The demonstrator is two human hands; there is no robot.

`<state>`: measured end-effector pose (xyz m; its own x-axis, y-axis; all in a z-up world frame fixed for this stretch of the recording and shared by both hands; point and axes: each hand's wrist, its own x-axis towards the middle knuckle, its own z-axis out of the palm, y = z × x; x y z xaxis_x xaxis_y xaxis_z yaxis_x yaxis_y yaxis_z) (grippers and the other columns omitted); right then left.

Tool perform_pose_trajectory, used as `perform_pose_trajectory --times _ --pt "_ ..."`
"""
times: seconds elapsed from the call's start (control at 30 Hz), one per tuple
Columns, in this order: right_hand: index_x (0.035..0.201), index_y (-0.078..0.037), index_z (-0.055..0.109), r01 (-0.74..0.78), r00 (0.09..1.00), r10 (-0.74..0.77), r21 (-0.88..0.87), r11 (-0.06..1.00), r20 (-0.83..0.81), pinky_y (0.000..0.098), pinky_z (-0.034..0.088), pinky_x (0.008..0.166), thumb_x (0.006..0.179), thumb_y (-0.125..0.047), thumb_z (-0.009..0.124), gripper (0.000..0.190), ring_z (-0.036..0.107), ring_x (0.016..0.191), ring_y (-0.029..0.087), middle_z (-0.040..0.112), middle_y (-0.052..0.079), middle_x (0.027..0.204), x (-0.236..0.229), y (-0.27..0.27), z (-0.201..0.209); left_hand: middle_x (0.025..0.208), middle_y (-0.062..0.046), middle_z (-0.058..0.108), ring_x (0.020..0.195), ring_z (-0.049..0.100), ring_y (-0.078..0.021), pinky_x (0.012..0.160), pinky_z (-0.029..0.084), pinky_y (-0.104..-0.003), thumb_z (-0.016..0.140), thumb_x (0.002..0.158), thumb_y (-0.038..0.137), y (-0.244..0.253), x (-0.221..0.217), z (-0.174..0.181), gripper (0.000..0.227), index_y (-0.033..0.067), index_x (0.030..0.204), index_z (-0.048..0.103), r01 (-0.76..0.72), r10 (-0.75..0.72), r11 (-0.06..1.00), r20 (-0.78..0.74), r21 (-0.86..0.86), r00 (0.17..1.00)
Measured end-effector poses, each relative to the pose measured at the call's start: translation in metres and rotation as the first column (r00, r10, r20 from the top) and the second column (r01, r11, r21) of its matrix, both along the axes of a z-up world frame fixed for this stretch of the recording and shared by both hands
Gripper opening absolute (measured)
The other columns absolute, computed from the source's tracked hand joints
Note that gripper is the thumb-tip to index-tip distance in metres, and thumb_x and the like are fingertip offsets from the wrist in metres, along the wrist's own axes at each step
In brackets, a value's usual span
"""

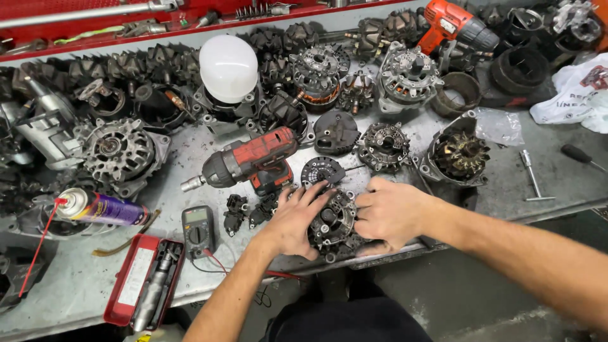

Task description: The person uses a hammer to tap a cylindrical metal part into a circular mechanical component on a workbench. They then use a T-handle wrench to tighten bolts on the component, rotating it to access different sides. The workbench is cluttered with various disassembled car parts and tools.

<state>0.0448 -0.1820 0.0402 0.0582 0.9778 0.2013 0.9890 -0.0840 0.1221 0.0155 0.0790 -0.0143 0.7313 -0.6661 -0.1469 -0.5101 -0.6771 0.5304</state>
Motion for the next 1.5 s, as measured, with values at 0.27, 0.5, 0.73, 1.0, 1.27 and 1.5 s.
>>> perform_pose_trajectory --times 0.27,0.5,0.73,1.0,1.27,1.5 --pt "0.097 -0.016 0.046 0.713 0.68 -0.655 0.505 0.487 -0.33 0.0647 0.025 0.11 0.102 -0.059 0.032 0.045 0.037 0.139 0.047 0.048 0.016 0.144 -0.044 0.025 -0.05 0.166 -0.011 0.019 0.137 0.038 -0.0503 0.113 0.02 -0.065 0.087 0.045 0.041 -0.012 -0.018 0.005 0.136 0.0202 0.163 0.02 -0.17 0.172 0.984 -0.058 0.045 0.983" --pt "0.056 -0.016 0.049 0.587 0.659 0.14 0.622 0.519 -0.739 0.0675 0.028 0.113 0.1 -0.036 0.047 0.049 0.056 0.131 0.048 0.069 0.022 0.122 -0.028 0.024 -0.037 0.165 -0.013 0.02 0.137 0.037 -0.0537 0.113 0.019 -0.066 0.09 0.047 0.036 -0.016 -0.025 0.01 0.136 0.0187 0.163 0.021 -0.232 0.233 0.972 -0.075 0.023 0.969" --pt "0.144 0.014 0.048 0.97 0.181 -0.342 0.109 0.218 -0.922 0.0329 0.046 0.06 0.107 -0.009 0.044 0.043 0.05 0.061 0.018 0.061 0.014 0.078 -0.06 0.03 0.029 0.165 -0.011 0.02 0.138 0.037 -0.0543 0.114 0.019 -0.065 0.088 0.047 0.038 -0.013 -0.025 0.003 0.134 0.0204 0.162 0.023 -0.223 0.223 0.975 -0.06 0.001 0.973" --pt "0.081 -0.015 0.059 0.406 0.914 -0.401 0.078 0.911 -0.064 0.0653 0.041 0.104 0.093 -0.013 0.053 0.014 0.049 0.143 0.035 0.067 0.005 0.136 -0.025 -0.019 0.027 0.165 -0.01 0.02 0.139 0.036 -0.0542 0.116 0.018 -0.064 0.086 0.046 0.038 -0.01 -0.021 0.001 0.133 0.0212 0.162 0.023 -0.196 0.196 0.981 -0.057 -0.002 0.979" --pt "0.115 -0.004 0.071 0.808 0.557 -0.058 0.524 0.268 -0.829 0.0418 0.054 0.093 0.094 -0.006 0.068 0.022 0.065 0.107 0.026 0.072 0.014 0.111 -0.056 0.013 -0.053 0.168 -0.02 0.018 0.145 0.012 -0.0654 0.118 0.008 -0.07 0.083 0.054 0.061 -0.018 -0.023 0.038 0.123 0.0105 0.156 0.037 -0.248 0.242 0.968 -0.115 -0.04 0.963" --pt "0.136 0.001 0.061 0.868 0.492 -0.125 0.496 -0.006 -0.862 0.0424 0.05 0.103 0.106 -0.017 0.057 0.036 0.063 0.119 0.025 0.069 0.021 0.123 -0.063 0.043 -0.068 0.13 -0.006 0.071 0.122 0.066 -0.0334 0.099 0.054 -0.046 0.063 0.097 0.029 -0.07 -0.01 0.019 0.032 0.0134 0.124 0.069 -0.167 0.185 0.845 -0.016 -0.508 0.983"
